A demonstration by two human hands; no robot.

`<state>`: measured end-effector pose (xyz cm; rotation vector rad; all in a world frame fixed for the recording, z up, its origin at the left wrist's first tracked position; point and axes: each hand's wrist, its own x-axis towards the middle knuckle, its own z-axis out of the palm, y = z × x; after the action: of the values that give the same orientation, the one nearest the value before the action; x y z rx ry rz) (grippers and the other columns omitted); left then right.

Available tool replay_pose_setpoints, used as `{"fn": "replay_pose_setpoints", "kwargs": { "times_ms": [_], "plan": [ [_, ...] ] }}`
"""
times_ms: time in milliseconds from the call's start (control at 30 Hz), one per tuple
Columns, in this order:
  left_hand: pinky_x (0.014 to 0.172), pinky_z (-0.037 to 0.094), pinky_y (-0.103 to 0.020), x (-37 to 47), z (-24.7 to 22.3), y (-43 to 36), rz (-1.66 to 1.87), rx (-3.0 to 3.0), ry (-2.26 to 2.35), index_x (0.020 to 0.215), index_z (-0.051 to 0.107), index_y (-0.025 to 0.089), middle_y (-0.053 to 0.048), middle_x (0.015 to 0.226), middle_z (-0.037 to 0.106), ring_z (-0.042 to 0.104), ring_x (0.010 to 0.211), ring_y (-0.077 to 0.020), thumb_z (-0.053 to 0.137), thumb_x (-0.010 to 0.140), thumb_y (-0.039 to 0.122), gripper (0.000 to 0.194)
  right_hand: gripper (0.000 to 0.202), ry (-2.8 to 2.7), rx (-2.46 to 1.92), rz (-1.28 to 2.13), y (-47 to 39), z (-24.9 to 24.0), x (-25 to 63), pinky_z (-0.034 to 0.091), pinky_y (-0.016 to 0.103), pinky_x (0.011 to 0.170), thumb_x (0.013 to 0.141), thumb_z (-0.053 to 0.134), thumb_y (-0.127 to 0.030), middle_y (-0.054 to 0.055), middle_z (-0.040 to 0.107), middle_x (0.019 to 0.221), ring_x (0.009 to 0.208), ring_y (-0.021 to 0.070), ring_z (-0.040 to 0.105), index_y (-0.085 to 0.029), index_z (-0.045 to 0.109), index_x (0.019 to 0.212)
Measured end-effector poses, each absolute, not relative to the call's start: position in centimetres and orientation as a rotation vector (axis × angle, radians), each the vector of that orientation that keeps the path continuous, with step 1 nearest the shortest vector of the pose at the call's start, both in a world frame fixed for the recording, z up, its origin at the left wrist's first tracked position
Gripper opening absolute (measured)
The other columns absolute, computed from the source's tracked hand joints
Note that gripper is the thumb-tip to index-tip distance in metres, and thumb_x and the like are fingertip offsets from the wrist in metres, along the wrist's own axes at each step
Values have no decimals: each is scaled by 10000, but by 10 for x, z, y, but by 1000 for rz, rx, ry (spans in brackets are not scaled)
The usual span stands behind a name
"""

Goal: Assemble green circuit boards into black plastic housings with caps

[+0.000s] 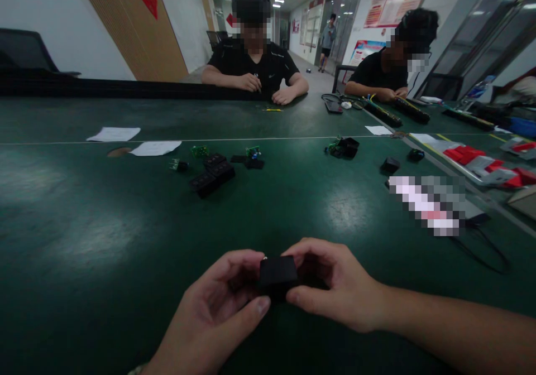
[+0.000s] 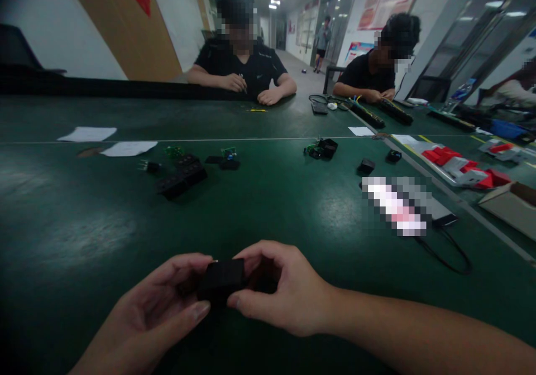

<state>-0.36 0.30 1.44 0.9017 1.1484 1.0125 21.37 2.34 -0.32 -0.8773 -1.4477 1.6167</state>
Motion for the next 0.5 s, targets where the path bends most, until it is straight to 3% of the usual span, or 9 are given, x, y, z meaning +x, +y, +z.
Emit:
{"fn": "replay_pose_setpoints", "kwargs": {
  "times_ms": [367,500],
  "plan": [
    [906,630,-336,-2,17,4,1026,883,1134,983,802,239,-53,1004,811,769,1016,-279,918,691,208,316,470,-1434,-903,1615,22,-2,213,584,343,869,756,872,-164,36,740,1054,941,176,719,-209,660,1173],
    [891,624,-328,-2,15,4,1034,885,1132,987,793,231,-58,1005,809,770,1000,-272,917,691,201,323,389,-1441,-892,1641,22,-1,213,583,327,844,763,857,-145,28,735,1025,919,169,711,-198,672,1100]
  ]
}}
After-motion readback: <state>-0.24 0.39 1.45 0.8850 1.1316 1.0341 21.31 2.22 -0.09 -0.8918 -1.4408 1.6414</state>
